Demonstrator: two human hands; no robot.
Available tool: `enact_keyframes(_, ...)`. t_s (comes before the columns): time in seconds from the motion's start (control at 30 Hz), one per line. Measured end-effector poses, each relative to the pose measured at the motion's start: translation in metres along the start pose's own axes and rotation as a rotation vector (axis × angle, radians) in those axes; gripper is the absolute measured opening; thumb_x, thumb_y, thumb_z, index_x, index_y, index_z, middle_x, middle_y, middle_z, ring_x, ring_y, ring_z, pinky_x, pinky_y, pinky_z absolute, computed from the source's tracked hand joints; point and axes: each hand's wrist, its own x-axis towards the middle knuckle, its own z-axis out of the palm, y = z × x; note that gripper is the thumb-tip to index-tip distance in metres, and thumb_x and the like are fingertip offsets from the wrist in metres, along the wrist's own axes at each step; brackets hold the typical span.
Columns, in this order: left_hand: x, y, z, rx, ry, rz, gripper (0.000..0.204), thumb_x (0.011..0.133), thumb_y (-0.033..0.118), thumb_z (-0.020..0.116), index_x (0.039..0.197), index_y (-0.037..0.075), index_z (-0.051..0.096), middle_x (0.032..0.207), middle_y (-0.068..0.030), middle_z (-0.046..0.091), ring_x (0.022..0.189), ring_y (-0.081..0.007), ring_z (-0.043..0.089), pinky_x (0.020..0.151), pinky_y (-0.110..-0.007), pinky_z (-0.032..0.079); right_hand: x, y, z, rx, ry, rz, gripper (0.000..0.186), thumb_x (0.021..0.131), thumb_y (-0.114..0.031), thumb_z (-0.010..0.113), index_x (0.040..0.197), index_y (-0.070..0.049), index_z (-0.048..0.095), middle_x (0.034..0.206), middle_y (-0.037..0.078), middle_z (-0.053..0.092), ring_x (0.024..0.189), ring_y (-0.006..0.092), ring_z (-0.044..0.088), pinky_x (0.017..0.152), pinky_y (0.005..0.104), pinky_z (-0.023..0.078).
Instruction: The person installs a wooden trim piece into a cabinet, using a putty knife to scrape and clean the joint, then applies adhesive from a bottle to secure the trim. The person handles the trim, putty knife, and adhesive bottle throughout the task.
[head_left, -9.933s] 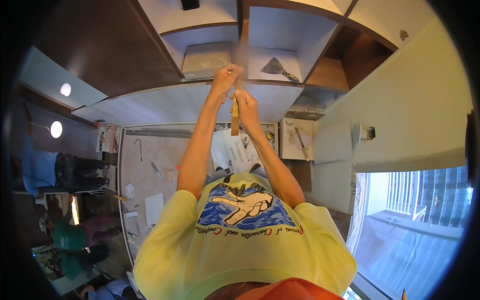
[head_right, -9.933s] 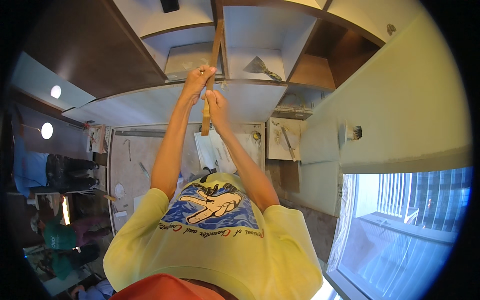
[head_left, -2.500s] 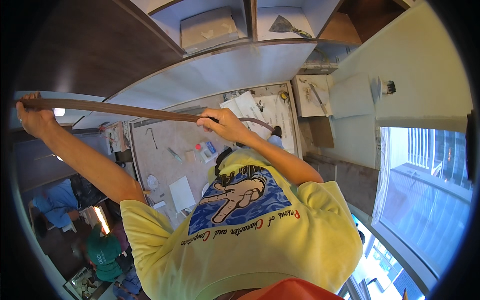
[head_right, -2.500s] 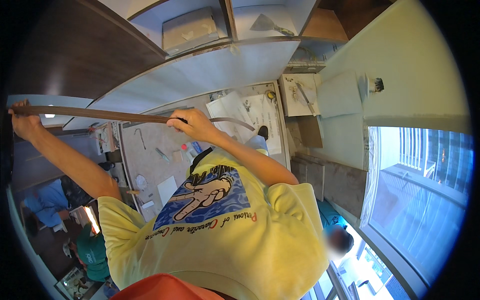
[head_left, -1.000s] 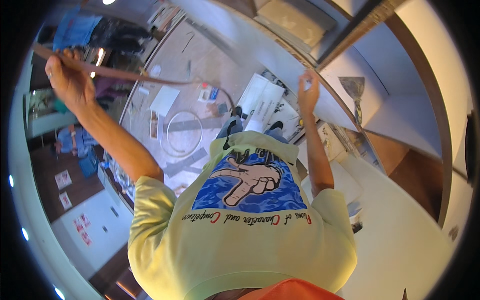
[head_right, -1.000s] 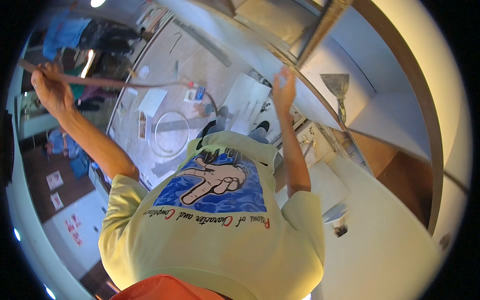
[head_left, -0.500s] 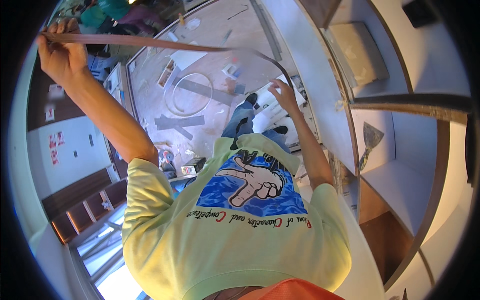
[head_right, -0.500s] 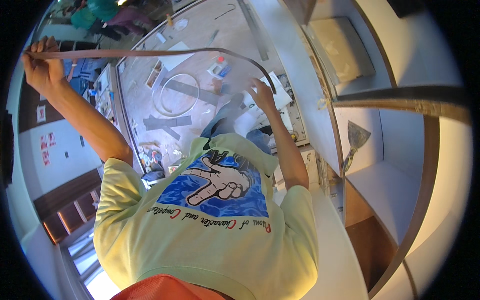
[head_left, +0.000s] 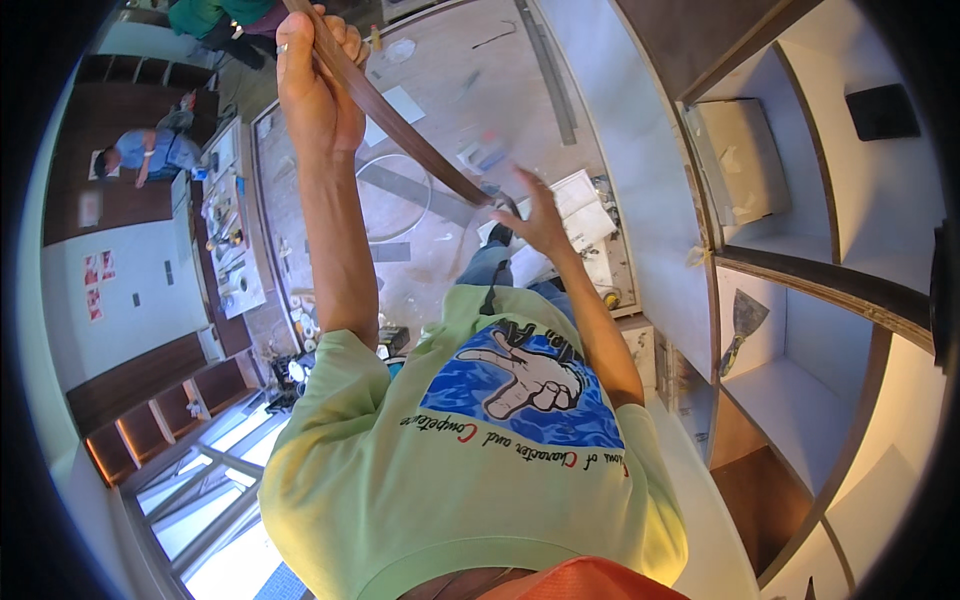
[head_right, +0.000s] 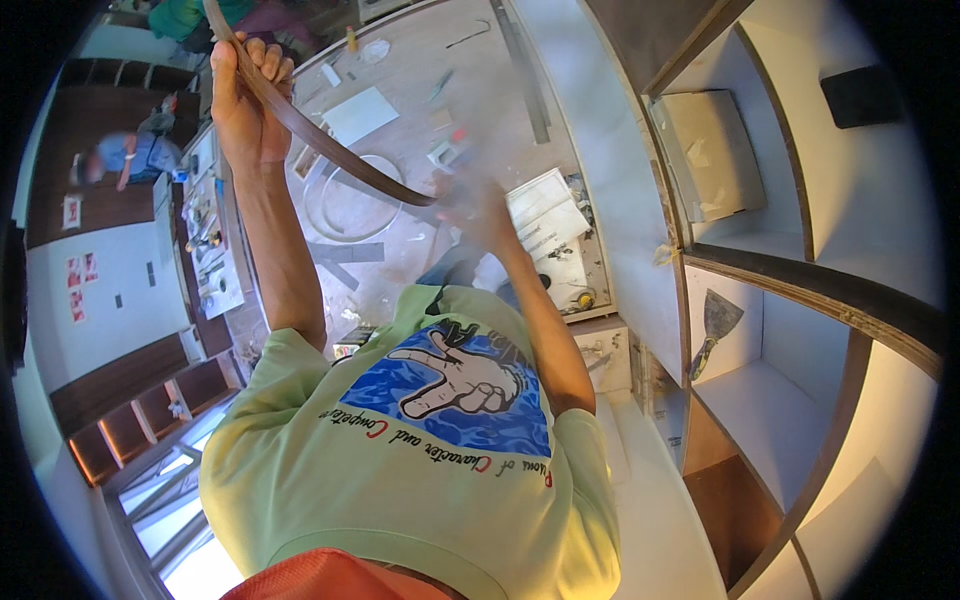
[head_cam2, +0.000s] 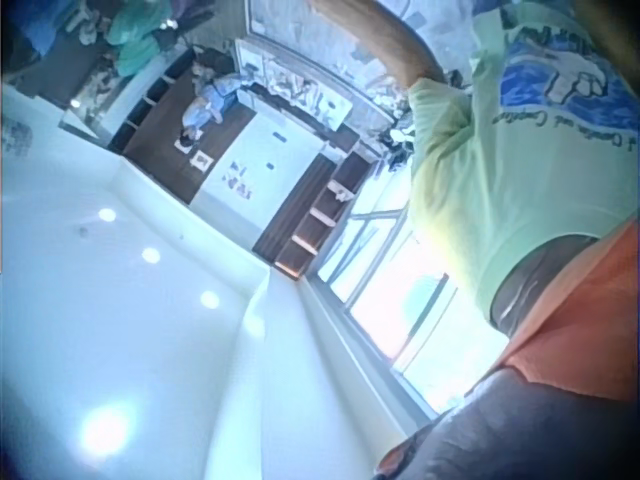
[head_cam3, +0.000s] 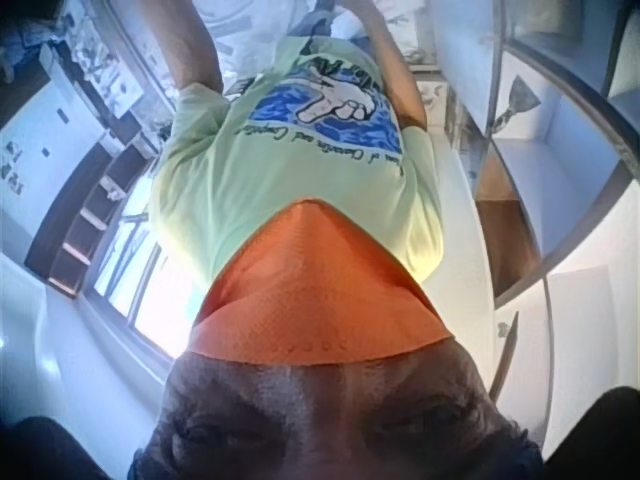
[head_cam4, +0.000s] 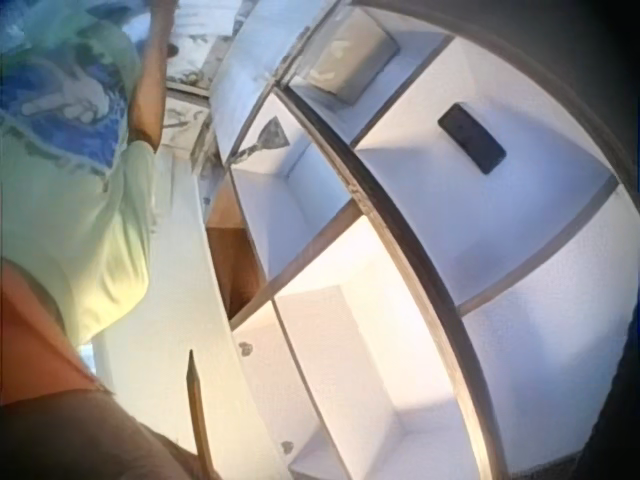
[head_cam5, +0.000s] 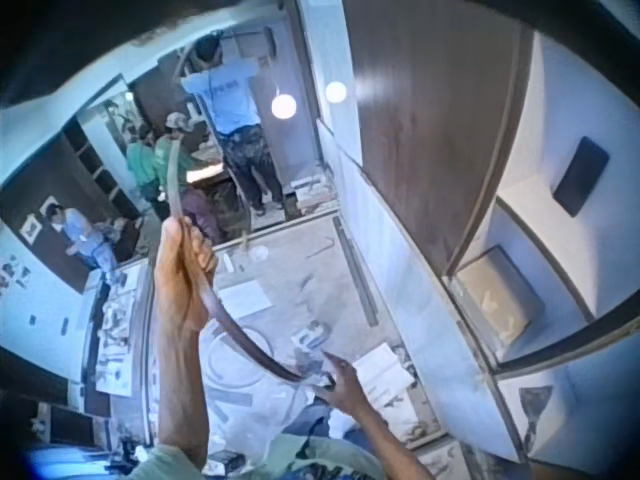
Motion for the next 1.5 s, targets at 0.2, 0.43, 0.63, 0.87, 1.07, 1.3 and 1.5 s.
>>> enact_keyframes(0.2,0.034,0.002,-0.087,0.227,0.258,0.146,0.021,0.105,0.027,0.061,0.113,0.008,0.057,0.087,-0.0029,0.057,0.079,-0.0151,0.053,0.073,-0.032,0.044,0.024,0.006,0.052,0.155,-0.506,0.438,0.039,0.091,-0.038,0.074,0.112,-0.005,0.073,0.113,0.013,0.072,0.110,0.0285,0.063,0.093,0.0393,0.048)
enact_keyframes(0.43,0.078,-0.038,-0.257,0.392,0.537,0.131,0.013,0.105,0.023,0.061,0.111,0.012,0.057,0.088,0.0005,0.063,0.072,-0.0084,0.059,0.054,-0.024,0.045,-0.017,0.022,0.085,0.206,-0.387,0.670,0.032,0.097,-0.033,0.068,0.103,-0.002,0.072,0.085,0.009,0.070,0.077,0.0215,0.065,0.073,0.0364,0.050)
enact_keyframes(0.63,0.118,-0.111,-0.373,0.375,0.649,0.006,0.011,0.102,0.022,0.062,0.103,0.013,0.056,0.086,0.0029,0.062,0.066,-0.0078,0.058,0.049,-0.024,0.043,-0.035,-0.011,0.068,0.157,-0.143,0.976,0.028,0.100,-0.027,0.069,0.087,-0.002,0.068,0.070,0.000,0.062,0.066,0.0069,0.054,0.061,0.0251,0.043)
enact_keyframes(0.87,0.140,-0.192,-0.457,0.300,0.751,-0.092,0.011,0.102,0.019,0.058,0.094,0.013,0.054,0.078,0.0022,0.053,0.070,-0.0110,0.054,0.061,-0.031,0.048,-0.068,-0.087,0.040,-0.046,0.143,0.912,0.040,0.104,-0.027,0.062,0.073,-0.003,0.057,0.061,-0.002,0.047,0.058,0.0064,0.042,0.051,0.0275,0.035)
enact_keyframes(1.07,0.132,-0.191,-0.462,0.424,0.998,-0.236,0.030,0.100,0.034,0.057,0.107,0.005,0.056,0.096,-0.0052,0.057,0.088,-0.0197,0.057,0.081,-0.039,0.052,-0.094,-0.104,0.041,-0.019,0.345,0.894,0.042,0.107,-0.025,0.055,0.071,-0.005,0.049,0.063,-0.004,0.039,0.058,0.0073,0.035,0.051,0.0295,0.026)
enact_keyframes(1.3,0.117,-0.111,-0.472,0.406,1.030,-0.061,0.011,0.100,0.021,0.060,0.095,0.012,0.056,0.074,0.0006,0.055,0.066,-0.0117,0.052,0.058,-0.030,0.044,-0.096,-0.094,0.046,0.119,0.247,0.919,0.050,0.108,-0.040,0.053,0.070,-0.008,0.046,0.063,-0.005,0.038,0.058,0.0058,0.033,0.051,0.0283,0.023)
enact_keyframes(1.5,0.106,-0.004,-0.492,0.459,1.101,0.146,0.014,0.102,0.024,0.059,0.101,0.010,0.057,0.082,-0.0008,0.056,0.075,-0.0131,0.054,0.067,-0.033,0.047,-0.094,-0.065,0.051,-0.132,0.031,0.846,0.056,0.108,-0.044,0.052,0.066,-0.007,0.043,0.060,-0.004,0.035,0.056,0.0080,0.031,0.051,0.0298,0.022)
